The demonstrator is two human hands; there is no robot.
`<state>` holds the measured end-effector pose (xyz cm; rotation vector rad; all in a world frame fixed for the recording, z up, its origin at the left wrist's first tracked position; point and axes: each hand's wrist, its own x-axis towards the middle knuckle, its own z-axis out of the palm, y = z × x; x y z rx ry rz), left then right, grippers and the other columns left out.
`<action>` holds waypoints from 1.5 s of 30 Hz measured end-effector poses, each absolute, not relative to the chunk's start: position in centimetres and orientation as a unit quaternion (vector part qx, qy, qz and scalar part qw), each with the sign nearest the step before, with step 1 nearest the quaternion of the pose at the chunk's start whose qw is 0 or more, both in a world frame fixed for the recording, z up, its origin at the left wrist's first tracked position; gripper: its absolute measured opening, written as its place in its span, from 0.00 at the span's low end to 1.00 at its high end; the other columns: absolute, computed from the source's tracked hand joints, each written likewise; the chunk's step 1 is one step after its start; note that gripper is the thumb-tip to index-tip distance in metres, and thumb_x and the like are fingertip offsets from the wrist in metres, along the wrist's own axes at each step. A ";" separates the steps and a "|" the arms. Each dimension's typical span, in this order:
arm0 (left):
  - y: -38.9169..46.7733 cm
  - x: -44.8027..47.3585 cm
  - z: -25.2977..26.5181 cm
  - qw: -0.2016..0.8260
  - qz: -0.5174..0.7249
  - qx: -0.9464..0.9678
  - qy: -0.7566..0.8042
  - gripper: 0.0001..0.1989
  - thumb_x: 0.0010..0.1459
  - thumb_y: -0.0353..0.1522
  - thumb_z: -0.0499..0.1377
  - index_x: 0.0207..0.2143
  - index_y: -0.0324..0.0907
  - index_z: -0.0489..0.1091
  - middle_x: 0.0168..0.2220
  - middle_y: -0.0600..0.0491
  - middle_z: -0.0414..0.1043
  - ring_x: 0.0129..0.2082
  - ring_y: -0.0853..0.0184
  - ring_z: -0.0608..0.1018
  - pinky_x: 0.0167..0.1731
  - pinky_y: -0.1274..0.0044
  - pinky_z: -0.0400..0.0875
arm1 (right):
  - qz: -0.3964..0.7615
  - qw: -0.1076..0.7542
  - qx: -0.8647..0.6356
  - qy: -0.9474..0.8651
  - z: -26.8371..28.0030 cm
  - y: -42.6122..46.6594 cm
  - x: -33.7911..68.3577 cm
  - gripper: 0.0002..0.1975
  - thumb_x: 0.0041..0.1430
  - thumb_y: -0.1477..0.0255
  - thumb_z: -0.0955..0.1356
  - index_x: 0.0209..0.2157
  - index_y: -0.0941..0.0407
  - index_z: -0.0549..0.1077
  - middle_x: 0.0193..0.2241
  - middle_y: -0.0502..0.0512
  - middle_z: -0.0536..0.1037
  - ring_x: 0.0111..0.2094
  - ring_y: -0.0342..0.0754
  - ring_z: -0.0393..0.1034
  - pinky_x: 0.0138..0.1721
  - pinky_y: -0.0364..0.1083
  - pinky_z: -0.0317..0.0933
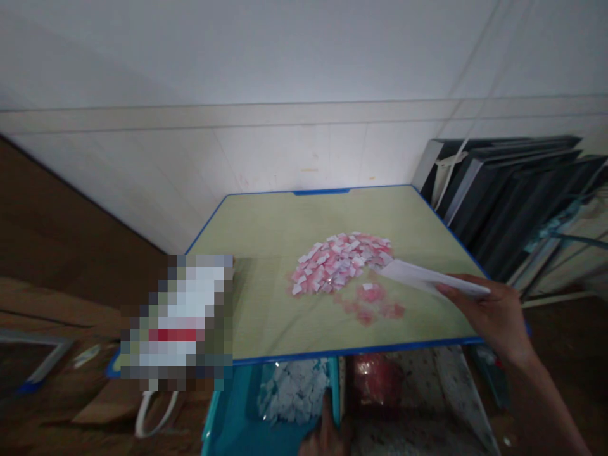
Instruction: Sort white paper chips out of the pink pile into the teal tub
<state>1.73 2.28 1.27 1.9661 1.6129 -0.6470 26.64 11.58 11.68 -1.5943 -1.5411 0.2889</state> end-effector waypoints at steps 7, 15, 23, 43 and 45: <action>2.3 1.7 0.7 0.267 -0.253 0.718 0.591 0.31 0.49 0.20 0.47 0.50 0.59 0.59 0.60 0.45 0.46 0.39 0.57 0.75 0.34 0.66 0.72 | 0.118 0.430 -0.637 -0.629 11.4 12.1 25.6 0.12 0.49 0.63 0.66 0.28 0.56 0.76 0.26 0.54 0.79 0.24 0.50 0.73 0.24 0.46 0.66; 2.2 1.6 0.4 0.254 -0.257 0.723 0.589 0.29 0.49 0.21 0.49 0.49 0.59 0.59 0.60 0.44 0.47 0.37 0.58 0.75 0.33 0.65 0.72 | 0.124 0.430 -0.628 -0.637 11.7 12.1 25.2 0.12 0.48 0.63 0.67 0.28 0.56 0.76 0.27 0.54 0.79 0.26 0.50 0.73 0.27 0.46 0.67; 2.3 1.6 0.5 0.268 -0.255 0.719 0.588 0.30 0.49 0.20 0.47 0.50 0.57 0.59 0.60 0.44 0.46 0.39 0.57 0.74 0.34 0.65 0.71 | 0.103 0.430 -0.651 -0.617 11.7 11.9 25.7 0.11 0.48 0.63 0.67 0.27 0.55 0.76 0.26 0.53 0.79 0.26 0.50 0.73 0.26 0.45 0.67; 2.2 1.5 0.9 0.268 -0.255 0.724 0.582 0.31 0.48 0.20 0.46 0.52 0.57 0.57 0.60 0.43 0.47 0.39 0.58 0.74 0.35 0.66 0.71 | 0.129 0.444 -0.664 -0.587 11.4 11.0 26.8 0.11 0.47 0.62 0.68 0.28 0.56 0.76 0.24 0.52 0.78 0.21 0.47 0.70 0.21 0.43 0.64; 2.2 1.4 0.6 0.278 -0.249 0.721 0.584 0.30 0.48 0.21 0.47 0.51 0.58 0.57 0.61 0.44 0.45 0.42 0.57 0.73 0.36 0.66 0.70 | 0.138 0.439 -0.664 -0.589 11.4 11.2 26.6 0.12 0.46 0.62 0.68 0.27 0.56 0.76 0.23 0.52 0.78 0.21 0.47 0.70 0.20 0.43 0.63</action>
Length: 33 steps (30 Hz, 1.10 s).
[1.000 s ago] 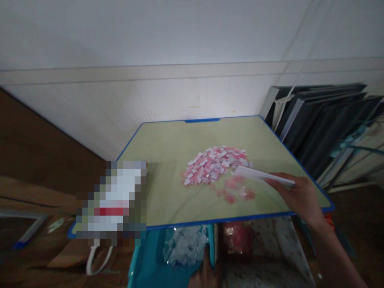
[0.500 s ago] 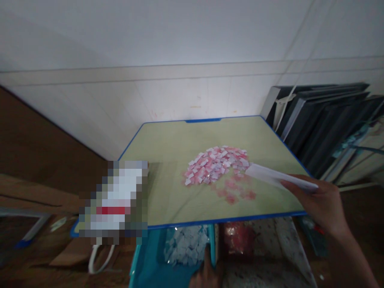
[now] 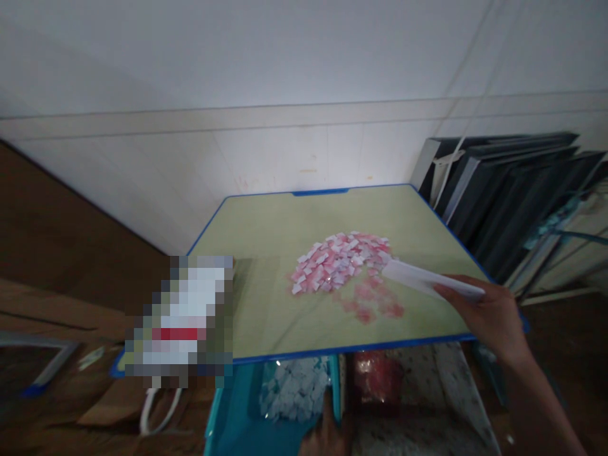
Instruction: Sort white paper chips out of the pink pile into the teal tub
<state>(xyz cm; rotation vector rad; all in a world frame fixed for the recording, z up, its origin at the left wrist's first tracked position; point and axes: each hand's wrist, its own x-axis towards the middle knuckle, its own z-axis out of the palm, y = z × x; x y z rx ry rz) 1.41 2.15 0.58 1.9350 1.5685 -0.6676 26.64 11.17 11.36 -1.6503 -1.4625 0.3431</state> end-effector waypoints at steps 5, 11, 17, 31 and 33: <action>2.1 1.3 0.5 0.279 -0.240 0.723 0.584 0.30 0.50 0.22 0.48 0.52 0.59 0.55 0.61 0.43 0.44 0.42 0.57 0.73 0.35 0.67 0.71 | 0.154 0.440 -0.668 -0.580 11.4 11.0 27.0 0.12 0.45 0.62 0.69 0.28 0.56 0.76 0.21 0.52 0.77 0.19 0.46 0.68 0.17 0.43 0.62; 2.4 1.5 1.3 0.276 -0.257 0.721 0.582 0.29 0.49 0.21 0.47 0.50 0.58 0.58 0.59 0.43 0.49 0.40 0.57 0.74 0.34 0.65 0.71 | 0.174 0.440 -0.676 -0.565 11.2 11.2 27.2 0.12 0.45 0.63 0.69 0.28 0.57 0.76 0.19 0.51 0.75 0.17 0.45 0.66 0.15 0.42 0.58; 2.4 1.8 2.0 0.264 -0.257 0.726 0.581 0.33 0.47 0.18 0.45 0.53 0.56 0.55 0.60 0.42 0.46 0.40 0.57 0.74 0.34 0.66 0.71 | 0.197 0.466 -0.681 -0.529 10.8 11.1 27.3 0.11 0.43 0.63 0.70 0.28 0.55 0.76 0.19 0.49 0.76 0.17 0.46 0.67 0.16 0.43 0.60; 2.4 1.6 1.3 0.265 -0.269 0.724 0.577 0.31 0.48 0.20 0.47 0.52 0.59 0.56 0.60 0.44 0.46 0.39 0.58 0.75 0.34 0.66 0.71 | 0.105 0.425 -0.679 -0.589 11.6 12.1 25.5 0.09 0.47 0.64 0.67 0.26 0.54 0.76 0.18 0.48 0.76 0.18 0.44 0.68 0.17 0.40 0.60; 2.4 1.5 1.1 0.264 -0.265 0.726 0.577 0.30 0.48 0.20 0.47 0.50 0.58 0.59 0.60 0.45 0.48 0.38 0.59 0.75 0.34 0.67 0.71 | 0.102 0.426 -0.675 -0.594 11.6 12.1 25.6 0.09 0.47 0.65 0.67 0.26 0.54 0.76 0.20 0.48 0.77 0.19 0.45 0.69 0.18 0.40 0.61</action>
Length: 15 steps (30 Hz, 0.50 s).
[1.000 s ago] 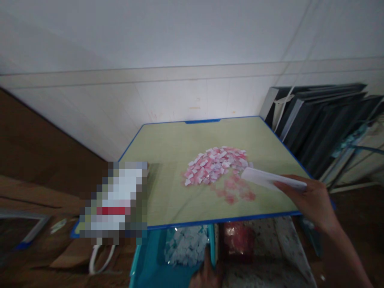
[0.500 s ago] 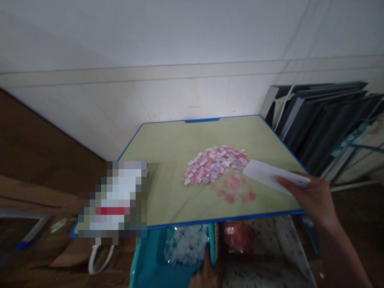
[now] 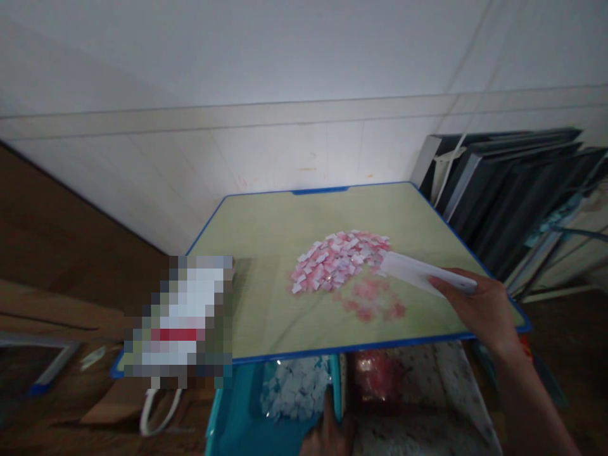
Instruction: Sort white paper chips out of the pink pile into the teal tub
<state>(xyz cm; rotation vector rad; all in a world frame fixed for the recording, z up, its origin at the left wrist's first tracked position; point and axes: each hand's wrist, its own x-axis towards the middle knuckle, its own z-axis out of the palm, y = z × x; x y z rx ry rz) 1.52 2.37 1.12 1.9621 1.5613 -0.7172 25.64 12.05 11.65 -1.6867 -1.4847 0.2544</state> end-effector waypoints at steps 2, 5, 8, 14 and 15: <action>2.3 1.5 1.0 0.261 -0.260 0.727 0.579 0.31 0.48 0.20 0.47 0.51 0.59 0.58 0.60 0.45 0.49 0.38 0.59 0.75 0.34 0.67 0.71 | 0.096 0.424 -0.677 -0.593 11.6 12.0 25.9 0.09 0.47 0.65 0.67 0.26 0.55 0.76 0.21 0.49 0.78 0.20 0.45 0.70 0.19 0.40 0.61; 2.2 1.5 0.8 0.256 -0.252 0.729 0.582 0.31 0.48 0.19 0.47 0.50 0.59 0.58 0.60 0.44 0.49 0.37 0.59 0.75 0.34 0.67 0.71 | 0.073 0.435 -0.689 -0.576 11.4 11.9 26.2 0.10 0.47 0.64 0.67 0.27 0.56 0.76 0.22 0.50 0.78 0.20 0.46 0.71 0.20 0.41 0.62; 2.1 1.5 0.6 0.256 -0.249 0.728 0.586 0.30 0.48 0.20 0.47 0.50 0.58 0.59 0.60 0.44 0.47 0.37 0.59 0.75 0.34 0.67 0.71 | 0.061 0.451 -0.691 -0.562 11.2 11.7 26.3 0.11 0.48 0.64 0.66 0.28 0.57 0.76 0.23 0.52 0.78 0.21 0.47 0.71 0.21 0.42 0.63; 2.2 1.6 0.7 0.265 -0.251 0.722 0.589 0.30 0.50 0.22 0.49 0.52 0.61 0.55 0.61 0.44 0.45 0.38 0.58 0.75 0.34 0.66 0.71 | 0.110 0.446 -0.655 -0.600 11.5 11.6 25.1 0.08 0.47 0.65 0.67 0.27 0.54 0.76 0.23 0.49 0.78 0.22 0.45 0.71 0.21 0.41 0.63; 2.2 1.6 0.7 0.264 -0.253 0.720 0.590 0.30 0.50 0.22 0.49 0.51 0.60 0.56 0.61 0.44 0.45 0.38 0.58 0.75 0.34 0.65 0.71 | 0.124 0.440 -0.650 -0.607 11.6 11.6 25.0 0.08 0.47 0.65 0.68 0.27 0.54 0.76 0.22 0.49 0.78 0.21 0.45 0.70 0.21 0.40 0.62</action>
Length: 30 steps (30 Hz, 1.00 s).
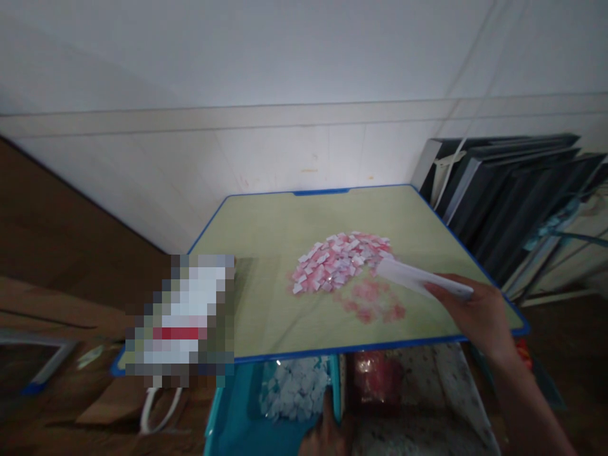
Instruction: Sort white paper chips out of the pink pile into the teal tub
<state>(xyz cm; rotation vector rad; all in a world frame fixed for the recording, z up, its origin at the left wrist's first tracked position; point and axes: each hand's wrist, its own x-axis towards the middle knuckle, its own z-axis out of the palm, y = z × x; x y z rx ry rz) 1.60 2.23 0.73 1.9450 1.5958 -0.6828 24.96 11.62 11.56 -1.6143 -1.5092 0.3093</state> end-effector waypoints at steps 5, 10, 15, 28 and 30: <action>2.3 1.6 1.0 0.262 -0.249 0.725 0.587 0.30 0.50 0.20 0.47 0.51 0.59 0.58 0.60 0.44 0.46 0.38 0.57 0.75 0.33 0.65 0.72 | 0.128 0.477 -0.670 -0.554 11.7 12.0 25.1 0.09 0.46 0.65 0.68 0.25 0.55 0.75 0.19 0.49 0.77 0.19 0.45 0.69 0.17 0.40 0.60; 2.3 1.6 1.0 0.265 -0.246 0.723 0.589 0.31 0.49 0.20 0.47 0.51 0.60 0.57 0.60 0.45 0.46 0.39 0.56 0.75 0.32 0.64 0.72 | 0.131 0.469 -0.679 -0.549 11.8 12.2 25.3 0.08 0.44 0.65 0.69 0.24 0.55 0.76 0.19 0.49 0.77 0.18 0.45 0.69 0.17 0.40 0.61; 2.3 1.7 1.1 0.266 -0.244 0.717 0.596 0.29 0.50 0.20 0.47 0.49 0.61 0.59 0.59 0.47 0.51 0.39 0.58 0.75 0.34 0.64 0.71 | 0.119 0.468 -0.680 -0.552 11.5 12.1 24.8 0.09 0.47 0.65 0.67 0.26 0.55 0.75 0.21 0.49 0.78 0.20 0.45 0.70 0.19 0.40 0.62; 2.3 1.4 0.8 0.268 -0.244 0.725 0.586 0.30 0.49 0.21 0.49 0.51 0.58 0.58 0.59 0.45 0.51 0.41 0.58 0.74 0.34 0.66 0.71 | 0.128 0.413 -0.689 -0.581 11.5 11.3 27.1 0.12 0.46 0.62 0.68 0.28 0.56 0.76 0.23 0.50 0.78 0.21 0.47 0.71 0.20 0.41 0.63; 2.3 1.5 0.8 0.266 -0.244 0.726 0.586 0.28 0.49 0.21 0.49 0.50 0.57 0.59 0.59 0.44 0.51 0.40 0.59 0.74 0.35 0.67 0.71 | 0.111 0.406 -0.702 -0.575 11.6 10.9 27.4 0.12 0.46 0.62 0.68 0.28 0.56 0.77 0.24 0.51 0.79 0.23 0.48 0.72 0.21 0.41 0.64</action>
